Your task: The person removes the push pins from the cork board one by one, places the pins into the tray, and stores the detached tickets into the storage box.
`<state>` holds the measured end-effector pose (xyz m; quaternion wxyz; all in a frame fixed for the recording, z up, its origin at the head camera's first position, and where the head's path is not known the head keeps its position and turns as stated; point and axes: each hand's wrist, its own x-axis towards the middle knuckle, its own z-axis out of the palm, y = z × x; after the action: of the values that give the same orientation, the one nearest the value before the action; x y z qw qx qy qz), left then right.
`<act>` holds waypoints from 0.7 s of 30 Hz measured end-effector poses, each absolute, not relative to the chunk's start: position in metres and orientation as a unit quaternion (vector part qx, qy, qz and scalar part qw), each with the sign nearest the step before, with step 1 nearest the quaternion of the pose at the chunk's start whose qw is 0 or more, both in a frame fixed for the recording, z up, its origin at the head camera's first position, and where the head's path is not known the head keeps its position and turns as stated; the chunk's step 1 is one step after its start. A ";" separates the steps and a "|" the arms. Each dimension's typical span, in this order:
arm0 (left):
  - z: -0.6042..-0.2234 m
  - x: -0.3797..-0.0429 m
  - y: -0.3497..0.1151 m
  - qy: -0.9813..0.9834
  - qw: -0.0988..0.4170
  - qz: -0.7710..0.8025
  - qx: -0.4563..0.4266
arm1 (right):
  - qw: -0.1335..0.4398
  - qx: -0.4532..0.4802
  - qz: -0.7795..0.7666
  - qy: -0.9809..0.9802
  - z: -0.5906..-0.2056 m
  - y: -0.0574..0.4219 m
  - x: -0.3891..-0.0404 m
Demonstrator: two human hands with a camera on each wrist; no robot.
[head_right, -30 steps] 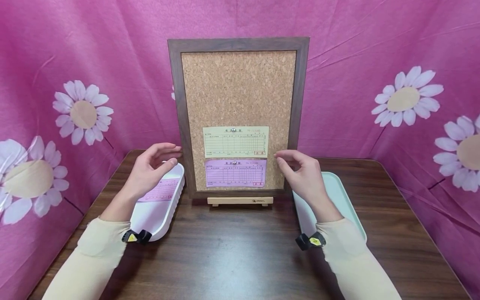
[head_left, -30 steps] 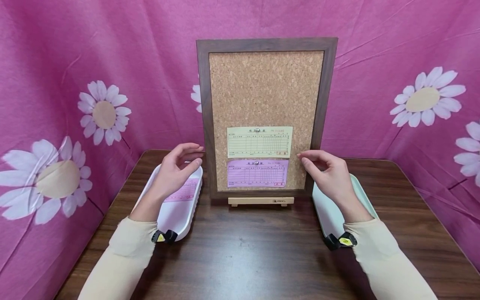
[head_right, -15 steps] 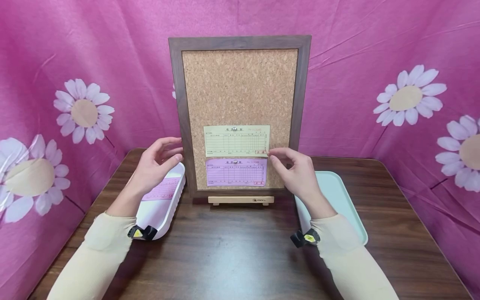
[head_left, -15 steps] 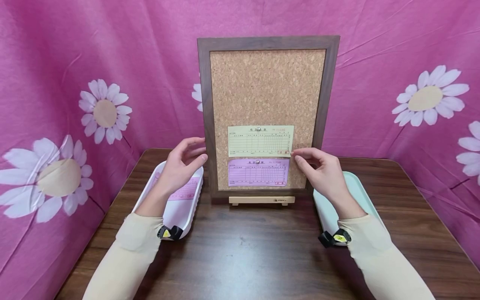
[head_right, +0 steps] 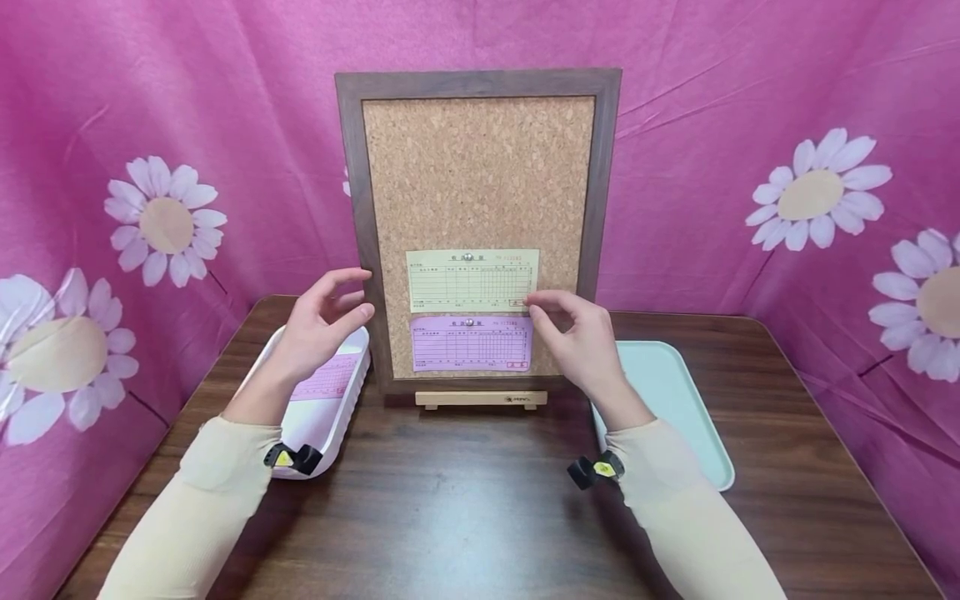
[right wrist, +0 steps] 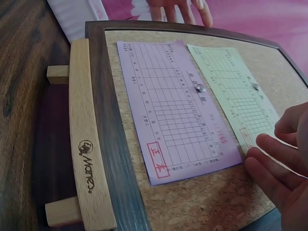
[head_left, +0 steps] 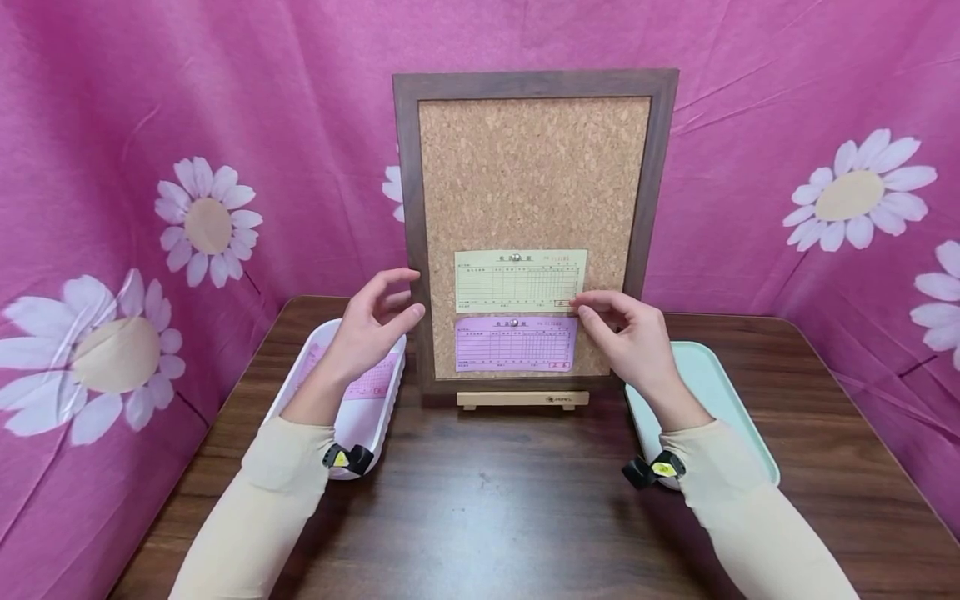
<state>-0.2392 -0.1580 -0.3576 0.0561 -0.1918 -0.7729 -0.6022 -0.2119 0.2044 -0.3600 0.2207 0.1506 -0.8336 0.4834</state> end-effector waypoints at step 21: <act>-0.353 -0.245 -0.142 -0.777 0.073 -0.588 -0.212 | 0.248 0.147 0.486 -0.825 -0.358 0.191 -0.221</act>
<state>-0.2451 -0.1420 -0.3530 0.0733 -0.2121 -0.7768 -0.5884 -0.2212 0.1908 -0.3578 0.2479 0.1468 -0.8250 0.4861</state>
